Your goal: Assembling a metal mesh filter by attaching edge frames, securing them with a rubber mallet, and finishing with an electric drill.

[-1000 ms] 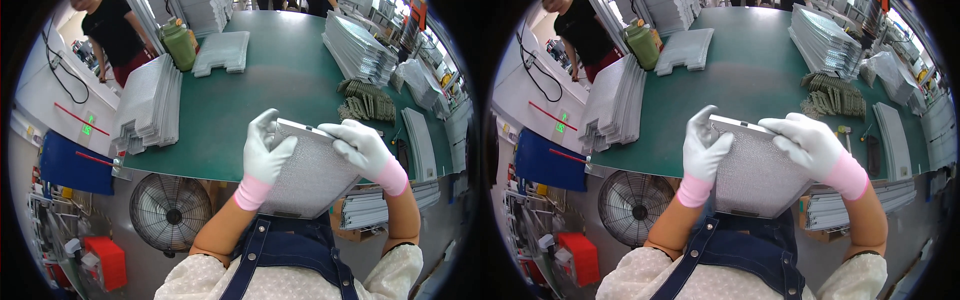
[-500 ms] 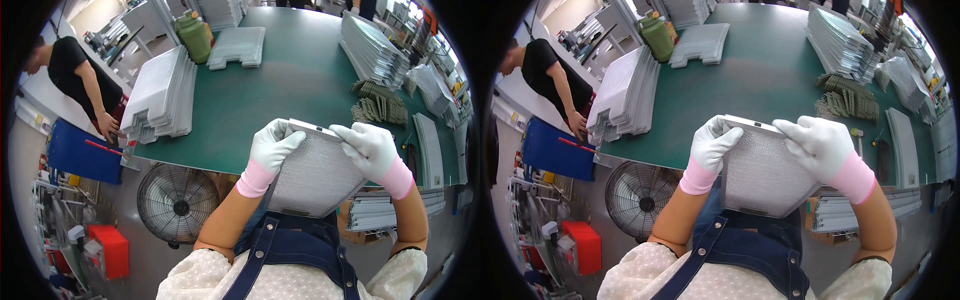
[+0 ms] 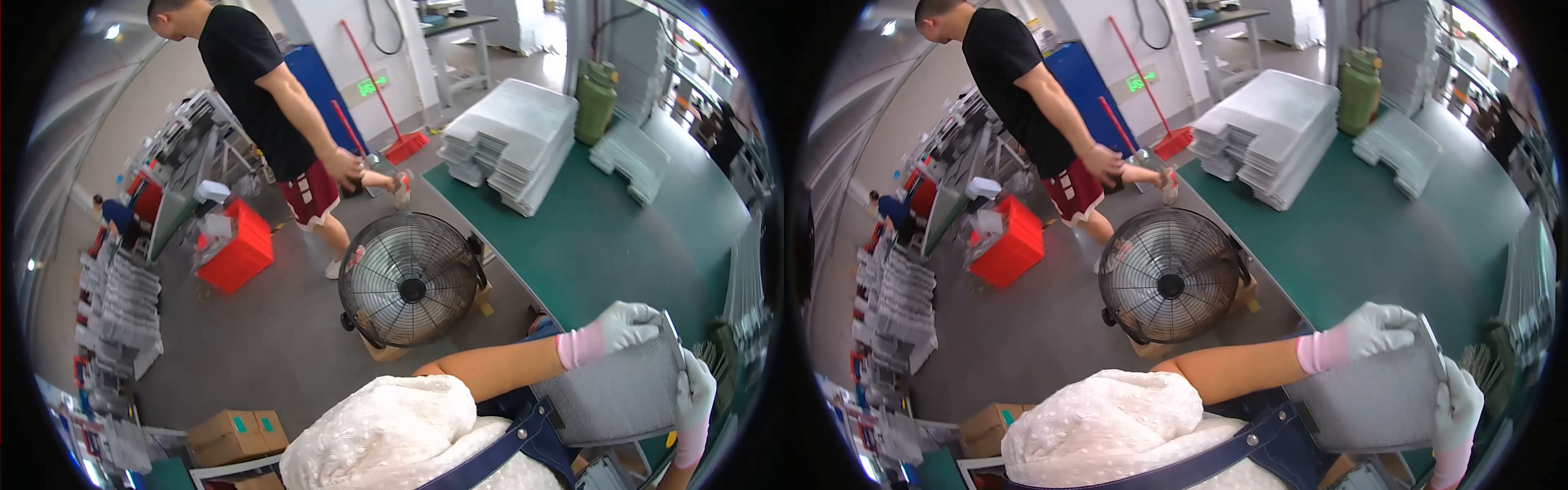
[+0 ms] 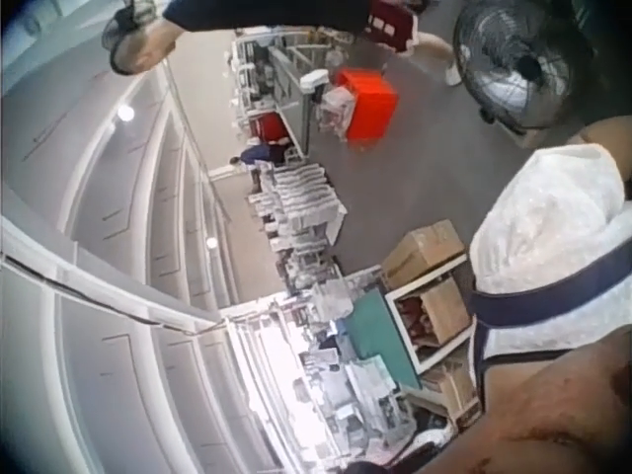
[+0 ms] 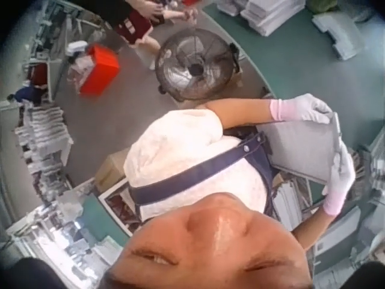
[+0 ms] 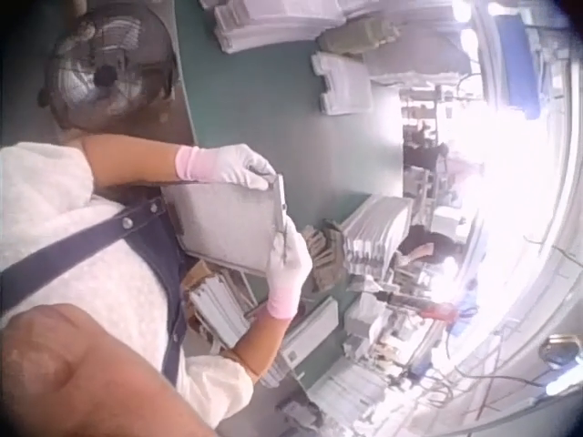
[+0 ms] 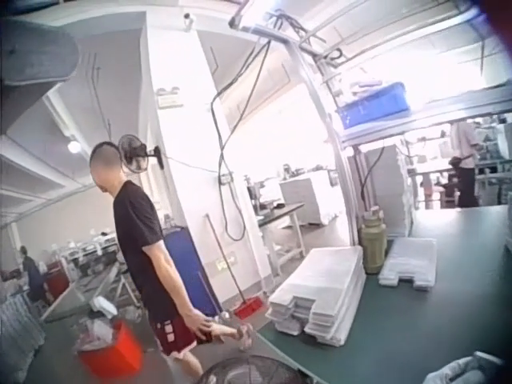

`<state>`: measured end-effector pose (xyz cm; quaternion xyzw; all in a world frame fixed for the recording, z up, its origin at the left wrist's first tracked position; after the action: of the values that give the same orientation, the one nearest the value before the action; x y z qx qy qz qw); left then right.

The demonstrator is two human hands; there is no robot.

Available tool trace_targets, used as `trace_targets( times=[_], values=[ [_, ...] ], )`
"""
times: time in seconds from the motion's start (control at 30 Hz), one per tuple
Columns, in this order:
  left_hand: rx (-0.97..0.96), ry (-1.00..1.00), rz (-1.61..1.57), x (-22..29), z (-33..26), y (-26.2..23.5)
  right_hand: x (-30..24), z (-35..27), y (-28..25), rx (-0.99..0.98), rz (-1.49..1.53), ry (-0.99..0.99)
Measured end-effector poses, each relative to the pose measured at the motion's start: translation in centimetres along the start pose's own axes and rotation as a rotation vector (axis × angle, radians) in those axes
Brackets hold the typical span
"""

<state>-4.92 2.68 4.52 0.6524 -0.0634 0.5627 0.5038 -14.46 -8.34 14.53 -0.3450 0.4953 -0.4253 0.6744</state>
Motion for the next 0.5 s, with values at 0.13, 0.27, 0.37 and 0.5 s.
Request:
trace_targets(
  times=[0.13,0.27,0.37,0.5],
  values=[
    [-0.057,0.189,0.092,3.1,0.6,2.9,1.9,-0.5,-1.2,-0.002,-0.004,-0.086],
    [-0.412,0.836,0.624,15.7,1.1,15.0,6.7,-5.9,-9.2,0.552,0.158,0.176],
    [-0.684,1.013,1.135,18.3,2.2,20.5,6.4,-6.7,-8.4,0.809,0.616,0.242],
    [-0.866,1.047,1.315,11.5,9.2,18.2,5.7,-1.4,-1.8,0.823,-0.001,0.038]
  ],
)
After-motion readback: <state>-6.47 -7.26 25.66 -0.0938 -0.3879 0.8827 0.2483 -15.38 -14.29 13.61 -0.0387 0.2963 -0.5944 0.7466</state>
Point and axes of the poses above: each hand's wrist, its own z-axis towards the middle knuckle, its own y-axis out of the palm, x = y × z, the point moved 8 cm from there along z, towards the middle knuckle, and after that the axes turned 1 degree about -z, right-handed, at the moved point
